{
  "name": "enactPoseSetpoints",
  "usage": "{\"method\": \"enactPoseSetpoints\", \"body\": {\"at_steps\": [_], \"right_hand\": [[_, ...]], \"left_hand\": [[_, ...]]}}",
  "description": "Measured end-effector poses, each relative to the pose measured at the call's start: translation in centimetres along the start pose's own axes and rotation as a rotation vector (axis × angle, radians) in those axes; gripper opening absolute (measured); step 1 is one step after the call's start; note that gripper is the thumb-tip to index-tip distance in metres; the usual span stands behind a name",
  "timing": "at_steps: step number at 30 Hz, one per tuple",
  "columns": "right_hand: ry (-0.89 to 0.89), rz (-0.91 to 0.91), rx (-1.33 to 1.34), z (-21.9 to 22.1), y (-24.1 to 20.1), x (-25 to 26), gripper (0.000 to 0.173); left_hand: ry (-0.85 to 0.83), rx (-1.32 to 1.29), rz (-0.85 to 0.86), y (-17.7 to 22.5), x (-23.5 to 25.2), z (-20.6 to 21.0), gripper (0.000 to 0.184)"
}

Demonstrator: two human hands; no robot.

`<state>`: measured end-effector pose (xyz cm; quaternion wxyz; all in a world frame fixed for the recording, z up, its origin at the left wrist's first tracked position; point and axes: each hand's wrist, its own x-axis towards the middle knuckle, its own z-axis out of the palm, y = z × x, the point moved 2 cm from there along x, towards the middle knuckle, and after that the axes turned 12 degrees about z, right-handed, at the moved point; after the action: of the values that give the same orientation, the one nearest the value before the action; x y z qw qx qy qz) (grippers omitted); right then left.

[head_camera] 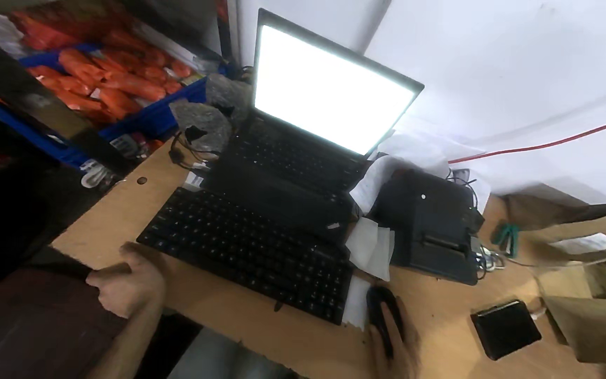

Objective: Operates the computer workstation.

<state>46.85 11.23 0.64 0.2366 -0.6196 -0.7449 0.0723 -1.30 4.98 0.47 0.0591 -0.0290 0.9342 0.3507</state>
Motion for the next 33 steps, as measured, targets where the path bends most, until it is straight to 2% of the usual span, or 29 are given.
{"method": "enactPoseSetpoints", "body": {"at_steps": [19,24,33], "right_hand": [[0.042,-0.011,0.026,0.22,-0.22,0.1,0.044],[0.043,-0.008,0.008,0.1,-0.41,0.03,0.051],[-0.031,-0.064,0.034,-0.61,-0.73,-0.14,0.041]], "left_hand": [[0.001,0.004,0.004,-0.47,0.39,0.18,0.083],[-0.006,0.008,0.008,-0.34,0.26,0.16,0.083],[0.004,0.018,0.008,-0.1,0.16,0.1,0.08]]}}
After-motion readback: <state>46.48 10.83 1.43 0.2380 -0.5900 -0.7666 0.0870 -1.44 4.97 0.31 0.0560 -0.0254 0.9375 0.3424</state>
